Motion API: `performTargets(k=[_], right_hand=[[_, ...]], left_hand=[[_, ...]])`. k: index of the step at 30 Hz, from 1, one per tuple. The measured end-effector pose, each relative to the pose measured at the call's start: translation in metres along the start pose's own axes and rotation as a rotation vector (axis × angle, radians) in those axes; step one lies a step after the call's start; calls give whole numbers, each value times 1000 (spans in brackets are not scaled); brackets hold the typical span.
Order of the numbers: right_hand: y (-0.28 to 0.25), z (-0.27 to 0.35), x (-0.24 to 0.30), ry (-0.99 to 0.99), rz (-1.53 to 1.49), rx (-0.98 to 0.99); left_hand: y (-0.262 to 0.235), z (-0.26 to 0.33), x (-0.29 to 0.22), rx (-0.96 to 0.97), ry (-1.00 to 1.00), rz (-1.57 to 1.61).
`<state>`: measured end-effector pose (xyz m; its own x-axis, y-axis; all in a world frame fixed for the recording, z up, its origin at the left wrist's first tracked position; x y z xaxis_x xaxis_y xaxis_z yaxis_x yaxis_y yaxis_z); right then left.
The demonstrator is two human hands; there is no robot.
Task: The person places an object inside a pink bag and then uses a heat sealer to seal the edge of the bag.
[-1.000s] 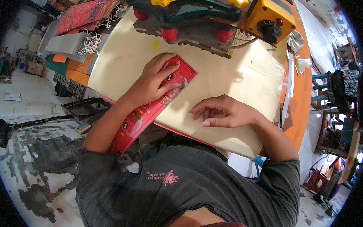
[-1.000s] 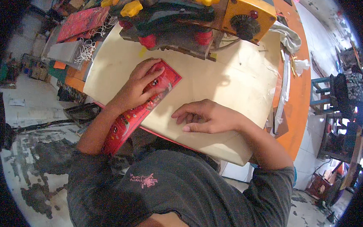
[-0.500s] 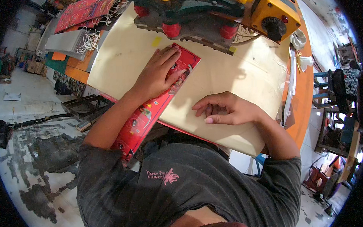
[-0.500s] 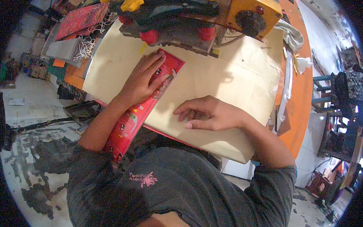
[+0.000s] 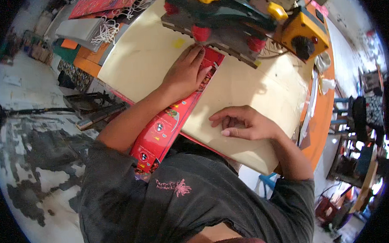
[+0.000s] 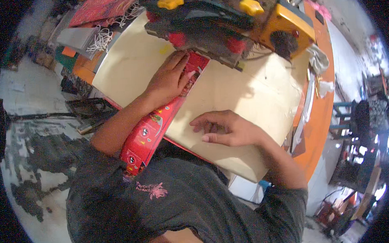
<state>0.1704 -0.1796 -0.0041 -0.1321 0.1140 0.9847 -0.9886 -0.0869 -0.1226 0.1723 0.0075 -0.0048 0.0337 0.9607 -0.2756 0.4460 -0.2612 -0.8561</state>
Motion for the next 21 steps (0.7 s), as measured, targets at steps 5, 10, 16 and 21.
performTargets(k=[5,10,16,21], right_hand=[[1,-2,0,92,-6,18],[2,0,0,67,-10,-16],[6,0,-11,123,-111,-9],[5,-1,-14,82,-67,-18]], left_hand=[[1,3,3,-34,-17,-18],[-3,1,-2,-83,24,-70],[-6,9,-7,-132,61,-34],[-2,6,0,-105,31,13]])
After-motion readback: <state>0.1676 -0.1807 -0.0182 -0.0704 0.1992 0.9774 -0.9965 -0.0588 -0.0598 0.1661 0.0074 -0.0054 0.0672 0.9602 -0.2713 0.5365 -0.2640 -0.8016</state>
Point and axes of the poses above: each hand's wrist, its own z-axis away from the middle knuckle, its own y-axis out of the palm, x = y × z, the point moved 10 cm from there along -z, towards the middle knuckle, and after that the axes turned 1 degree about y, right-handed, at the moved point
